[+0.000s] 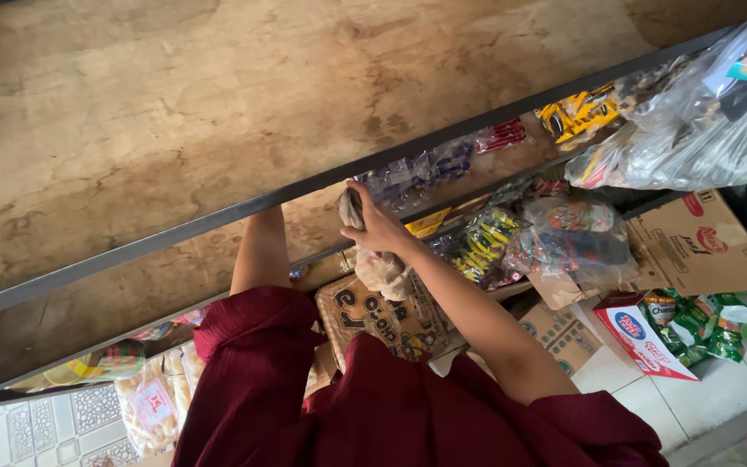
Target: The person wipes the surfaces of packaged snack items and a cardboard box on a store shelf using a cloth. They handle each item individually, wiping all sides before placing it back on the shelf.
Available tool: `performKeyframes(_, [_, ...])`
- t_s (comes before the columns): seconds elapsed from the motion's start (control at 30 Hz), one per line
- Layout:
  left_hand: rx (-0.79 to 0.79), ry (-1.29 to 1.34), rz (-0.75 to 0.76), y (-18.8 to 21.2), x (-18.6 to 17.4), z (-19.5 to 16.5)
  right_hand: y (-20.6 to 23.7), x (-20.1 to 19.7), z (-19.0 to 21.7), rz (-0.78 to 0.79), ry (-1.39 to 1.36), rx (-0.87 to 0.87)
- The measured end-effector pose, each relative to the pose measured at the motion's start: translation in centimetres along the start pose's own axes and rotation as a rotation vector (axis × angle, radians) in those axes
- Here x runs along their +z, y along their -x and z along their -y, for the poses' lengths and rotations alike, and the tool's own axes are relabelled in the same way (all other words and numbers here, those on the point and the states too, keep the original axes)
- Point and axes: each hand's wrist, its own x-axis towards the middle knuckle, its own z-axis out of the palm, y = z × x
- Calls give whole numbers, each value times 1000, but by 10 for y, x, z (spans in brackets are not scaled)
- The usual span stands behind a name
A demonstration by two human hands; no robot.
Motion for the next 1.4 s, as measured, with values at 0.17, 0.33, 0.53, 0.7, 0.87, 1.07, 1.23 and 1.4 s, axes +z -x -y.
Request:
performKeyframes(0.17, [-8, -9, -6, 3, -6, 2, 3, -3, 1, -29, 28, -30])
performKeyframes(0.33, [-4, -18, -20, 5, -15, 2, 6, -5, 1, -2, 74, -8])
performKeyframes(0.53, [-7, -27, -23, 4, -25, 1, 10, -6, 2, -32, 47, -82])
performKeyframes(0.7, [4, -41, -9, 7, -30, -12, 12, -9, 11, -96, -41, -138])
performKeyframes(0.87, [77, -88, 91, 25, -26, -34, 19, -21, 25, -128, -72, -77])
performKeyframes(1.07, [342, -240, 484, 98, -1, -58, 33, -41, 37, -35, -4, 88])
performKeyframes(1.23, [639, -288, 745, 136, -4, -82, 54, -60, 55, -33, 28, -20])
performKeyframes(1.4, [600, -36, 623, 163, -62, -105, 80, -93, 89, -160, -24, -180])
